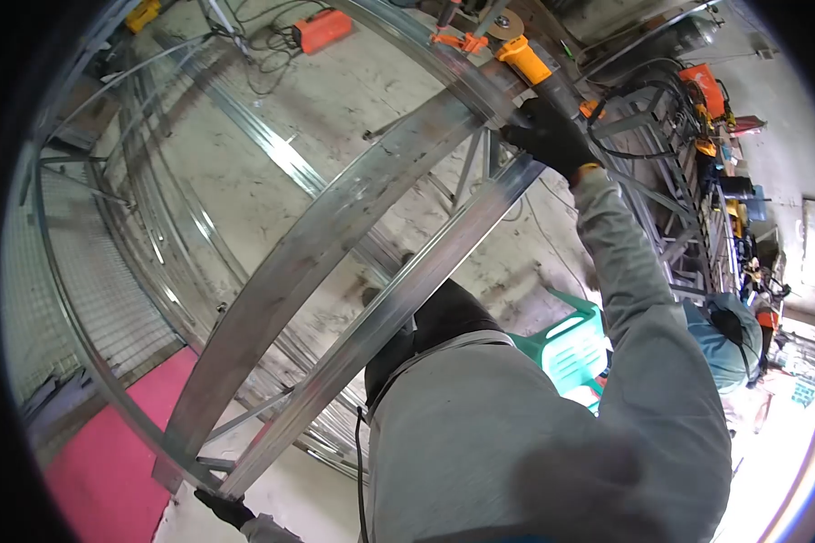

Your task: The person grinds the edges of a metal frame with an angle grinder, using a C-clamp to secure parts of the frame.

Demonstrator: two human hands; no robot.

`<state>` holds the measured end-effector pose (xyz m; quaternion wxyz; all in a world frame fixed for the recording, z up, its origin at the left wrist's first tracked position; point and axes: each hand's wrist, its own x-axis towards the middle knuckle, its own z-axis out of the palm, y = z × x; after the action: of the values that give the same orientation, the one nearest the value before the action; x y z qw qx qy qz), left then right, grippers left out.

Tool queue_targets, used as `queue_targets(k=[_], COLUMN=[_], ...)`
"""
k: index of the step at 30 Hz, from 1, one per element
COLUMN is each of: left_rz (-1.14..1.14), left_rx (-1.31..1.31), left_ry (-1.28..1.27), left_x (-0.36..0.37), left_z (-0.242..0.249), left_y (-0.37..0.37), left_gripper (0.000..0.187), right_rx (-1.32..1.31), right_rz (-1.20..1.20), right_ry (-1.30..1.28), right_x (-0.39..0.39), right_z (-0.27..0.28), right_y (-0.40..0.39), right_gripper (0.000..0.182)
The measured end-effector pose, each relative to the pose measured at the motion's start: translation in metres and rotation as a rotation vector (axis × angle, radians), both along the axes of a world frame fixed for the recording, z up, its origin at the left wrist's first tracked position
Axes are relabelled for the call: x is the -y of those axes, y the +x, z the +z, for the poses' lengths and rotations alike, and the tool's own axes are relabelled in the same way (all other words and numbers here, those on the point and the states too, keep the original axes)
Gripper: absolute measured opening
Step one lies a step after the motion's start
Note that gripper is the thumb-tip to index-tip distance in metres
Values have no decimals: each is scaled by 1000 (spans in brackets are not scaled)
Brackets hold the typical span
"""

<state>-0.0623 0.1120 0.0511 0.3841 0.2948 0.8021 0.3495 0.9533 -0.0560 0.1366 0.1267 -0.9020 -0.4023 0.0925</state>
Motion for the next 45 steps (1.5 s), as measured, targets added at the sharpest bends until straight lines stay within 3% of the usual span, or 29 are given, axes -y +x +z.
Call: queue_targets(k=[2, 3, 4, 5, 7, 9, 10, 11, 12, 14, 15, 19, 22, 24, 25, 26, 28, 31, 37, 40, 43, 45], left_rz=[10, -57, 84, -60, -82, -185, -562, -456, -107, 6, 29, 15, 34, -537, -545, -543, -447, -383, -331, -208, -192, -191], left_rx=[-57, 262, 263, 158, 328, 100, -592, -611, -87, -50, -79, 4, -99, -1172, -1149, -1151, -1079, -900, -915, -832, -861, -841], left_ry=[39, 19, 49, 95, 165, 207, 142, 31, 68, 44, 76, 110, 37, 405, 325, 320, 214, 261, 145, 73, 74, 57], left_x=[2, -14, -3, 0, -10, -2, 0, 1, 5, 9, 7, 4, -1, -7, -3, -2, -11, -26, -26, -23, -25, -24], left_z=[-4, -2, -7, -38, -60, -57, -57, -68, -15, 18, 21, 26, 20, -1, -2, -4, -6, 1, 3, 33, 30, 37], left_y=[2, 5, 8, -28, -44, -22, -18, -25, 25, 62, 70, 75, 69, 43, 42, 40, 38, 52, 74, 102, 101, 105], left_gripper=[85, 83, 78, 73, 64, 54, 48, 54, 60, 60, 74, 73, 65, 50, 38, 38, 42, 49, 77, 87, 81, 79], right_rx=[167, 280, 363, 273, 259, 252, 99, 97, 1, 382, 381, 320, 255, 364, 361, 366, 369, 536, 515, 520, 546, 695], right_rz=[-17, 7, 68, -3, 125, 109, 76, 153, 40, 258, 291, 249, 195, 261, 268, 268, 264, 332, 277, 309, 310, 410], right_ry=[-154, -169, -105, -118, -108, 69, 175, 307, 133, 152, 155, 207, 288, 290, 288, 273, 258, 190, 194, 149, 125, 150], right_x=[-17, -16, -6, -5, 8, 29, 18, 22, 6, 6, -3, -4, -4, -3, -3, -4, -7, -5, -7, -6, -6, -6], right_z=[4, -13, -43, -30, -58, -83, -71, -93, -78, -94, -93, -78, -80, -80, -80, -78, -73, -72, -67, -71, -74, -76], right_y=[-9, 1, 26, 15, 53, 78, 63, 83, 79, 99, 92, 77, 77, 79, 80, 78, 74, 74, 69, 79, 82, 86], right_gripper=[79, 82, 84, 87, 91, 79, 76, 66, 47, 46, 46, 53, 55, 58, 58, 59, 61, 61, 61, 72, 70, 69])
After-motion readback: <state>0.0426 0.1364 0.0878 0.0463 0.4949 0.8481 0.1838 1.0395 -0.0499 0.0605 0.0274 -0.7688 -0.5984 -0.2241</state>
